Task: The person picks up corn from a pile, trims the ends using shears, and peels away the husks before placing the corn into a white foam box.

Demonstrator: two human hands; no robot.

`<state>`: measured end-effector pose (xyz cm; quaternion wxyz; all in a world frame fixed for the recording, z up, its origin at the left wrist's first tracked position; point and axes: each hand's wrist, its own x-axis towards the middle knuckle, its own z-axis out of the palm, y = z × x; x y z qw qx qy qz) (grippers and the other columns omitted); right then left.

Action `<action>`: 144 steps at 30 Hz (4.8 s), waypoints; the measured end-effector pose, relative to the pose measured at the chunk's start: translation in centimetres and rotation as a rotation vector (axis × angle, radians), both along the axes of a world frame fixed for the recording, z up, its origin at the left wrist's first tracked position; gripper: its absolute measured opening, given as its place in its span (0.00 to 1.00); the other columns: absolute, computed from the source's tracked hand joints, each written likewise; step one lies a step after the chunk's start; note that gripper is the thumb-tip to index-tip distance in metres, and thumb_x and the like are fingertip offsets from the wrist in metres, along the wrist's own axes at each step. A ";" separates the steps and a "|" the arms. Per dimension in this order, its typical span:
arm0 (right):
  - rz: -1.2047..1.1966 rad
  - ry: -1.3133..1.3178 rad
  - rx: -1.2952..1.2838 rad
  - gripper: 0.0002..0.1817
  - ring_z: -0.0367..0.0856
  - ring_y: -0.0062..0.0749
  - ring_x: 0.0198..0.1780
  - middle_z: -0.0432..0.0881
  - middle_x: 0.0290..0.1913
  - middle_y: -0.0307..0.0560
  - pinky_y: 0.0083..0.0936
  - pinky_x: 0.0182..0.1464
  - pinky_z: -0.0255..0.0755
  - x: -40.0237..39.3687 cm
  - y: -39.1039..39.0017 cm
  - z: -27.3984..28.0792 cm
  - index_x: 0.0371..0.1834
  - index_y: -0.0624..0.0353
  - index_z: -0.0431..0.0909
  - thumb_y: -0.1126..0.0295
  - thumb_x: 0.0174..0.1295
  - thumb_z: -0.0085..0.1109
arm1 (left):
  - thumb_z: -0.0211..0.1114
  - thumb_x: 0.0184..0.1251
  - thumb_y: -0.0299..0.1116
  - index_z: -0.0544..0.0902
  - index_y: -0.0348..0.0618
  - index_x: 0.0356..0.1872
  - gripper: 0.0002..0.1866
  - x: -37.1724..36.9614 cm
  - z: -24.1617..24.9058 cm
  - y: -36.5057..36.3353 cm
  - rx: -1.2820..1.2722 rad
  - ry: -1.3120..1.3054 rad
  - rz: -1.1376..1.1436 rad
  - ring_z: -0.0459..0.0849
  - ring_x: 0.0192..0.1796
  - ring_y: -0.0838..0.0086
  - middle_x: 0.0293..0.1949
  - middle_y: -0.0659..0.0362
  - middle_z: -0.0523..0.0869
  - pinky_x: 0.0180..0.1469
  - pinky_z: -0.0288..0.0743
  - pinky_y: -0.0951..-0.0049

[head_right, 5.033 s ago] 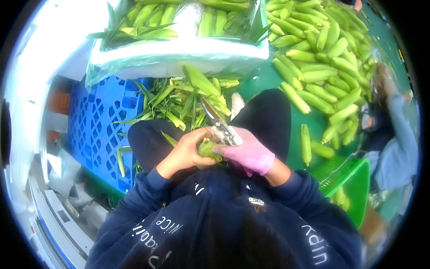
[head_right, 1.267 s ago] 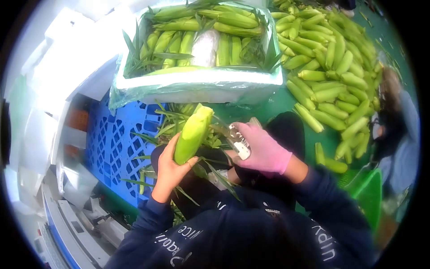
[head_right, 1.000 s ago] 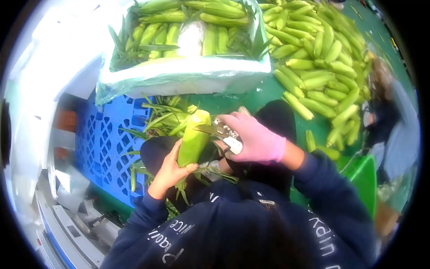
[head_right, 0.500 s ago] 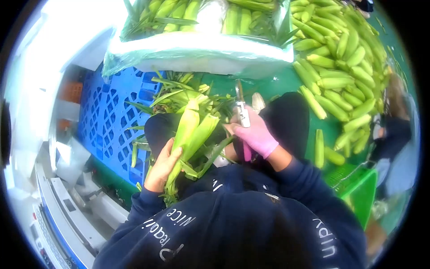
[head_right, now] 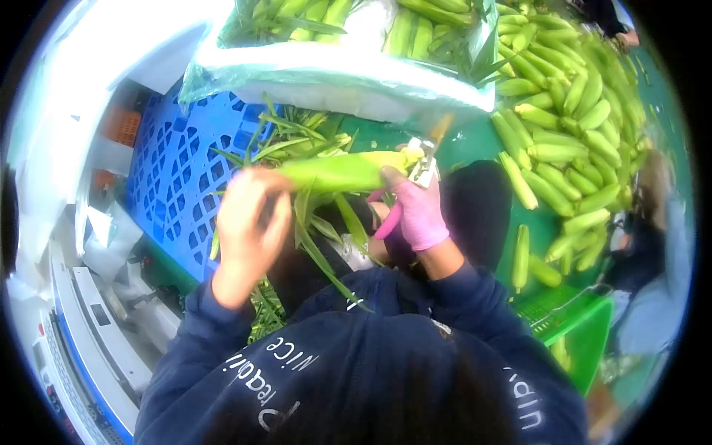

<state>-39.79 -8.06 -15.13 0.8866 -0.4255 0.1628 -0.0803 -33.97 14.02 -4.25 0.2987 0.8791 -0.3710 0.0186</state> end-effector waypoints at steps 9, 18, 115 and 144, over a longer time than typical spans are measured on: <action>0.074 0.056 -0.211 0.24 0.84 0.29 0.38 0.84 0.48 0.50 0.25 0.39 0.82 -3.8 3.3 -0.1 0.65 0.62 0.64 0.74 0.68 0.59 | 0.42 0.84 0.58 0.66 0.40 0.73 0.33 -2.5 -10.0 -4.0 -1.459 1.080 0.625 0.77 0.67 0.59 0.68 0.49 0.75 0.70 0.70 0.54; 0.029 0.090 -0.408 0.18 0.75 0.18 0.41 0.77 0.42 0.35 0.20 0.47 0.72 -1.4 0.9 1.8 0.57 0.61 0.73 0.72 0.65 0.62 | 0.51 0.71 0.73 0.74 0.53 0.67 0.39 -0.6 -10.9 -0.7 -1.541 1.214 0.539 0.81 0.50 0.63 0.47 0.54 0.80 0.58 0.78 0.57; -0.474 0.124 -0.292 0.22 0.82 0.26 0.38 0.81 0.46 0.42 0.24 0.30 0.79 -4.1 -18.8 6.9 0.67 0.56 0.71 0.57 0.76 0.54 | 0.62 0.77 0.32 0.80 0.38 0.59 0.15 8.4 -6.3 -7.6 -0.401 0.544 0.089 0.82 0.55 0.75 0.50 0.60 0.86 0.61 0.75 0.72; 0.726 -0.005 -0.136 0.32 0.77 0.27 0.51 0.77 0.55 0.42 0.25 0.57 0.73 -2.1 -4.4 4.2 0.71 0.62 0.64 0.66 0.66 0.63 | 0.37 0.80 0.67 0.73 0.41 0.68 0.39 7.3 -0.2 -2.0 -0.896 1.806 -0.009 0.86 0.44 0.60 0.48 0.48 0.84 0.47 0.83 0.59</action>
